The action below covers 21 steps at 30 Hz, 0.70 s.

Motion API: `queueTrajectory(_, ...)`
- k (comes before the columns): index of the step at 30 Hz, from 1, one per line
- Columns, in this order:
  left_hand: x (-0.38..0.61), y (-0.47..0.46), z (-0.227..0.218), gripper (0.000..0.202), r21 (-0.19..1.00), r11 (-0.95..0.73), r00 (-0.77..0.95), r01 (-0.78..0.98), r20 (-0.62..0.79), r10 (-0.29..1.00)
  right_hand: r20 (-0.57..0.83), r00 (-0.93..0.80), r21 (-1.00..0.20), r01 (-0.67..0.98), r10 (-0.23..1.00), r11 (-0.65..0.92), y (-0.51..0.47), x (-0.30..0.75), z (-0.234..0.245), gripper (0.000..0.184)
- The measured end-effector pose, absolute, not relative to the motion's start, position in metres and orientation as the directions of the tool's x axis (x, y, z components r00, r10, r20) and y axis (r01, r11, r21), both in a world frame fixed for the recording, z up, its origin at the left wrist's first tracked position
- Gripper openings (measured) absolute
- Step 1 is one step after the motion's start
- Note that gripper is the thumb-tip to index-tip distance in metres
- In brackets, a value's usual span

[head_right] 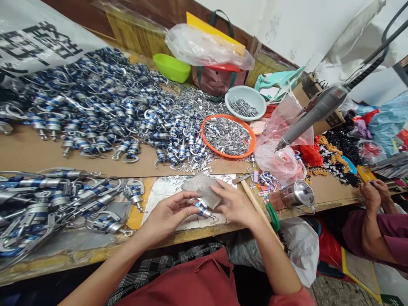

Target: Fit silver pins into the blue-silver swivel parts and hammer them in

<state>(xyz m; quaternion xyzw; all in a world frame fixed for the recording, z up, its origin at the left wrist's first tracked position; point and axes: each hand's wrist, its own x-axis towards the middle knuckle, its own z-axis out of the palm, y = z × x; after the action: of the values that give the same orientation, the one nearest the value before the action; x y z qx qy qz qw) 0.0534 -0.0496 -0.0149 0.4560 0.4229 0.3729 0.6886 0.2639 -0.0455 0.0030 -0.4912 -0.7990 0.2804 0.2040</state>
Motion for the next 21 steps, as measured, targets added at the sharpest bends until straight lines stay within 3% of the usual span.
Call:
queueTrajectory(2,0.053,-0.05,-0.015,0.03,0.944,0.301,0.344,-0.131,-0.242,0.907,-0.049,-0.484,-0.734,0.611,0.874,0.297,-0.023,0.268,0.013,0.043)
queueTrajectory(4,0.052,-0.05,-0.017,0.023,0.969,0.231,0.285,-0.092,-0.197,0.938,-0.028,-0.375,-0.734,0.637,0.927,0.236,0.003,0.262,0.017,0.031)
queueTrajectory(8,0.051,-0.05,-0.02,0.011,1.0,-0.016,0.118,0.022,0.014,0.993,-0.075,-0.29,-0.328,0.911,0.954,0.251,0.042,0.228,0.013,0.02)
queueTrajectory(10,0.052,-0.051,-0.02,0.01,0.996,-0.08,0.07,0.043,0.077,0.995,-0.104,-0.285,-0.237,0.938,0.953,0.254,0.049,0.213,0.012,0.017)
queueTrajectory(16,0.058,-0.052,-0.01,0.009,0.985,-0.154,0.031,0.081,0.152,0.988,-0.129,-0.228,-0.141,0.968,0.965,0.21,0.049,0.205,0.016,0.031)
queueTrajectory(21,0.062,-0.053,-0.01,0.009,0.974,-0.169,0.079,0.149,0.159,0.984,-0.111,-0.206,-0.191,0.964,0.972,0.183,0.053,0.218,0.011,0.027)
